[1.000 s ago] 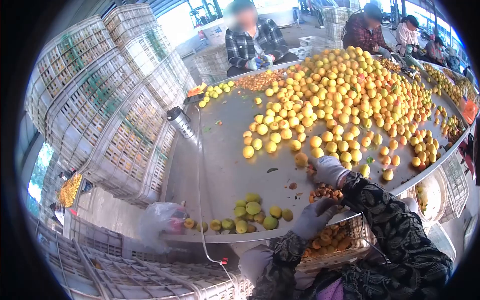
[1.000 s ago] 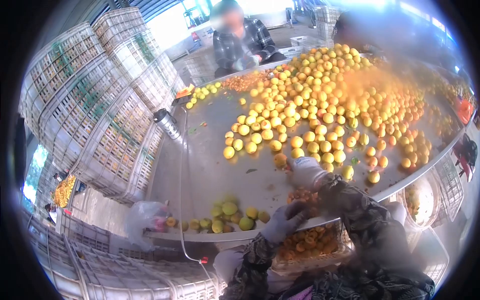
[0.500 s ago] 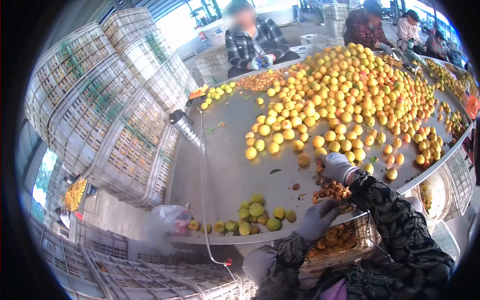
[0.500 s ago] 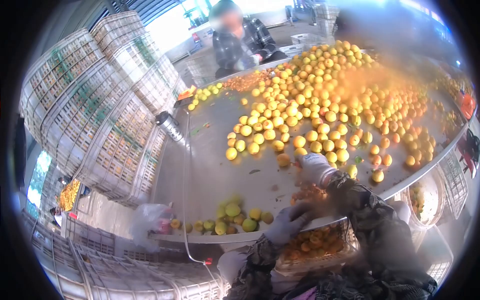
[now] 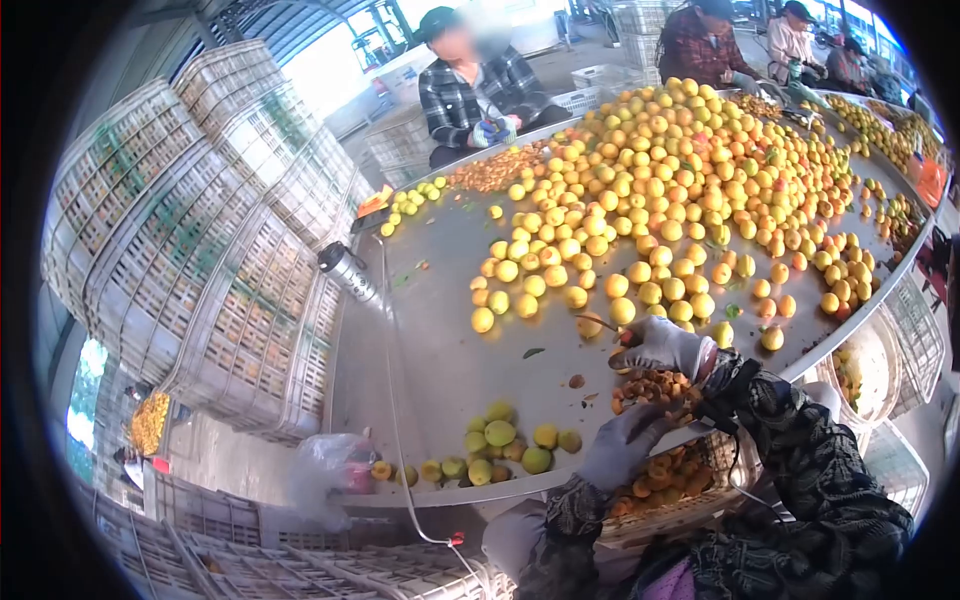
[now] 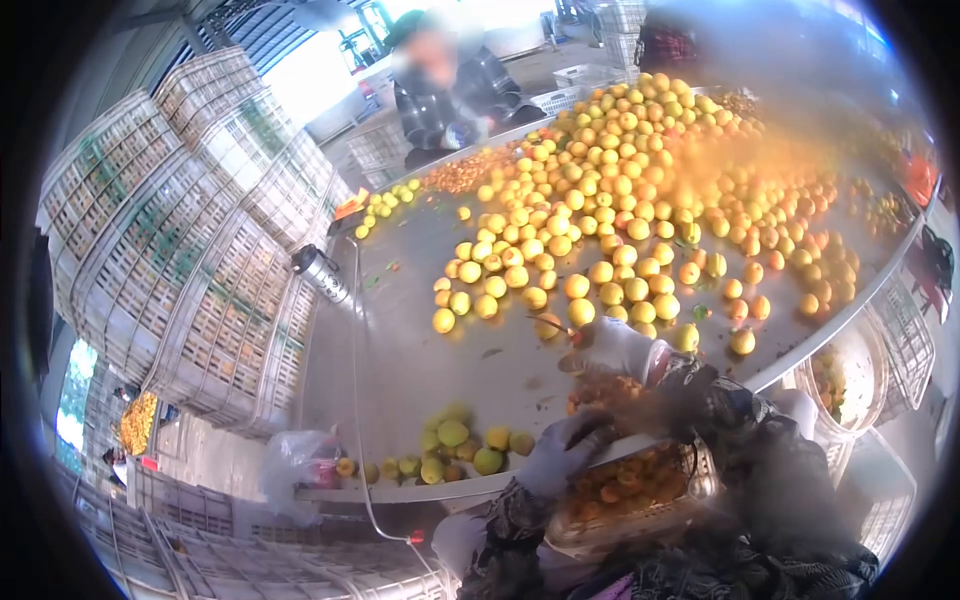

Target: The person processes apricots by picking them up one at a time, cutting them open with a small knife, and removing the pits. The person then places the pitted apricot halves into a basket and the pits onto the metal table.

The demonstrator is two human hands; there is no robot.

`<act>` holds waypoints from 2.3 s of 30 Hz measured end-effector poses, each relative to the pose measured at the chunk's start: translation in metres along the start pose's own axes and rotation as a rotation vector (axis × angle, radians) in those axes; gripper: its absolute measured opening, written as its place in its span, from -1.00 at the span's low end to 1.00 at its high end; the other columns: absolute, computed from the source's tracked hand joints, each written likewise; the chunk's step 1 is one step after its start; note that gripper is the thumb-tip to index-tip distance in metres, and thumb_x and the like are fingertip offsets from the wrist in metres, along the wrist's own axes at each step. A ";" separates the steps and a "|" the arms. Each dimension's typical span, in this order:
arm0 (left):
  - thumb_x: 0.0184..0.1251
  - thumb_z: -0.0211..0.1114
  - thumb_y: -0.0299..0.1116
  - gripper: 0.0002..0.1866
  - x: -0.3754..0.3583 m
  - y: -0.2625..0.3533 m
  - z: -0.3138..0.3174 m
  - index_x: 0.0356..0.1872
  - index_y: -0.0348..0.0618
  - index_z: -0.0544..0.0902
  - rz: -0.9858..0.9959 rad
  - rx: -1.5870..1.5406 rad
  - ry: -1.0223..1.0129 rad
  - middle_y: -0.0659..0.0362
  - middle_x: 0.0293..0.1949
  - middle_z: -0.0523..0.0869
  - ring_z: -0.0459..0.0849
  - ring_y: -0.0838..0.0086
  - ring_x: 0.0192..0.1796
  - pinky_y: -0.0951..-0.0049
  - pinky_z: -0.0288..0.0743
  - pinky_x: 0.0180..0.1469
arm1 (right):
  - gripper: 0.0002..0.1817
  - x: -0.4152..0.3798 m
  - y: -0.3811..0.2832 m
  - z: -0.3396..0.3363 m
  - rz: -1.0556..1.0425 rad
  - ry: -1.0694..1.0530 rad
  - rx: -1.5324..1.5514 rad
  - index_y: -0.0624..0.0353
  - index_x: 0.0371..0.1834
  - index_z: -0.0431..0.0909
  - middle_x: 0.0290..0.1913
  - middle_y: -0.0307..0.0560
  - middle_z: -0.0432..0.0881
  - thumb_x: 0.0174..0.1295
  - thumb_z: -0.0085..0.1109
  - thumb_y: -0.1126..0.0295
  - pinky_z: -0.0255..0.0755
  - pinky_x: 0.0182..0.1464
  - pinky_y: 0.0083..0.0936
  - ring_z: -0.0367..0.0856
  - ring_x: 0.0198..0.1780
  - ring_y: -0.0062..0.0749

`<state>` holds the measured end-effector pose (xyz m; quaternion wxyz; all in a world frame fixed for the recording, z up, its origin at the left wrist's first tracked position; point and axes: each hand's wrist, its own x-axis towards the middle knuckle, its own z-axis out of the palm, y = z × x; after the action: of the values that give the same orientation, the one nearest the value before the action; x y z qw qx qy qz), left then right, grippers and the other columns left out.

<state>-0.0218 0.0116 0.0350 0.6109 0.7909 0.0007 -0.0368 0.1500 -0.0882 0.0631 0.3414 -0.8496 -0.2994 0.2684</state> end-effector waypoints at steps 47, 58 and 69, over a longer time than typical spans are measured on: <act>0.48 0.04 -0.12 -0.58 0.004 0.005 -0.014 0.09 -0.29 0.41 0.376 -0.795 0.118 0.05 0.02 0.51 0.52 0.39 0.01 0.37 0.41 0.07 | -0.49 -0.110 -0.018 0.039 -0.373 0.049 0.699 0.30 -0.06 0.56 -0.34 -0.26 0.54 0.43 -0.01 -0.03 0.36 -0.24 -0.56 0.40 -0.28 -0.64; 0.52 0.00 -0.07 -0.60 0.008 0.005 -0.008 0.06 -0.22 0.41 0.382 -0.697 0.154 0.14 -0.04 0.51 0.51 0.45 -0.02 0.42 0.41 0.07 | -0.57 -0.107 -0.014 0.056 -0.260 0.156 0.682 0.35 -0.02 0.54 -0.40 -0.15 0.59 0.43 0.00 0.11 0.43 -0.18 -0.50 0.51 -0.29 -0.56; 0.54 -0.01 -0.21 -0.74 0.011 -0.015 0.007 -0.05 -0.21 0.46 0.309 -0.440 0.427 0.12 -0.09 0.52 0.49 0.47 -0.05 0.41 0.42 0.06 | -0.68 -0.100 -0.018 0.075 -0.281 0.335 0.646 0.28 -0.13 0.54 -0.40 -0.21 0.58 0.46 -0.02 0.20 0.40 -0.27 -0.53 0.44 -0.33 -0.63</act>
<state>-0.0121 0.0078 0.0185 0.7511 0.6209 0.0169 0.2237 0.0269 -0.1155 0.0553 0.6691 -0.6810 -0.2530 0.1568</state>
